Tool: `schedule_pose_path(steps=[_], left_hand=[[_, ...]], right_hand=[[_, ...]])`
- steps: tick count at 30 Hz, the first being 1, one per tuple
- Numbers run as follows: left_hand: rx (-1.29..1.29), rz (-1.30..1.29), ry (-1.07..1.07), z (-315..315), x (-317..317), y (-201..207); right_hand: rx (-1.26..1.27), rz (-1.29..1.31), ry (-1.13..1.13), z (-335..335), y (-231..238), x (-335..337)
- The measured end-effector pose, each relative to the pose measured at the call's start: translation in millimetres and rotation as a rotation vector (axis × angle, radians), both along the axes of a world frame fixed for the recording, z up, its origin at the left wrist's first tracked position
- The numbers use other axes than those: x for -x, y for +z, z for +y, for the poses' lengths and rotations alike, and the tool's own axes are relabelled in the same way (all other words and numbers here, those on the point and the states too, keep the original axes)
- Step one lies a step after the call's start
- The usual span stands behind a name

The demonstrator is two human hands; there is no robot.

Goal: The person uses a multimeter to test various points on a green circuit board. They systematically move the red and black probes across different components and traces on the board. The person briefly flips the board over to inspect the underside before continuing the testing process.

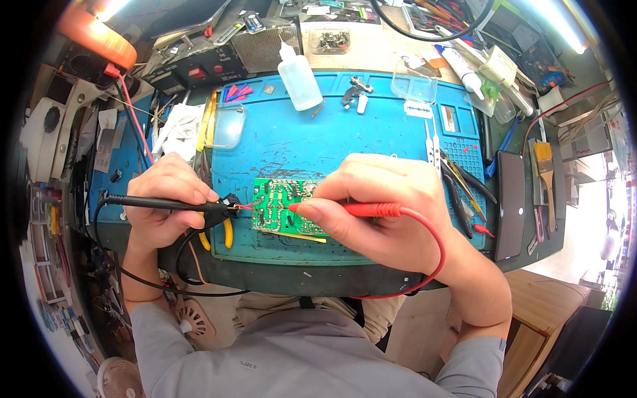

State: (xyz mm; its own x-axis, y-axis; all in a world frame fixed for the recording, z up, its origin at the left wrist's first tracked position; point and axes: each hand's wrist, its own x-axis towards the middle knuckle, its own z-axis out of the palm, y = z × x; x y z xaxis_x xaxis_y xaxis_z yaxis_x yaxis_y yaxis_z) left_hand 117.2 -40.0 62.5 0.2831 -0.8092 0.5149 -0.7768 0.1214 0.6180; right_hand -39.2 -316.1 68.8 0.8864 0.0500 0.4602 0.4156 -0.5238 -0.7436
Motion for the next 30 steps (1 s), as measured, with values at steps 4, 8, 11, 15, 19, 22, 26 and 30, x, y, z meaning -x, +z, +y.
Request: schedule_pose_path(steps=[4,8,11,15,19,22,26,30], left_hand=[[0.0,0.002,-0.004,0.2,-0.3,-0.1],[-0.003,0.007,-0.007,-0.5,0.0,-0.2],[-0.005,0.006,-0.006,-0.3,0.4,0.3],[0.017,-0.002,0.009,-0.4,0.9,-3.4],[0.021,0.001,0.008,-1.0,0.8,-3.3],[0.023,-0.003,0.006,-1.2,0.5,-3.6],[0.023,-0.013,0.008,-1.0,0.7,-3.0],[0.024,-0.009,0.003,-1.6,0.3,-3.6]], right_hand=[[0.012,0.002,0.003,-0.3,1.1,0.2],[-0.003,-0.005,0.01,0.1,1.3,0.3],[-0.005,0.0,0.018,-0.2,1.6,0.8],[-0.012,0.01,0.034,0.3,1.5,1.6],[0.016,0.037,0.073,-1.1,5.3,2.6],[-0.002,0.03,0.1,-2.0,5.2,2.6],[-0.055,0.0,0.135,-1.5,3.7,1.2],[-0.053,0.003,0.155,-0.6,2.0,1.0]])
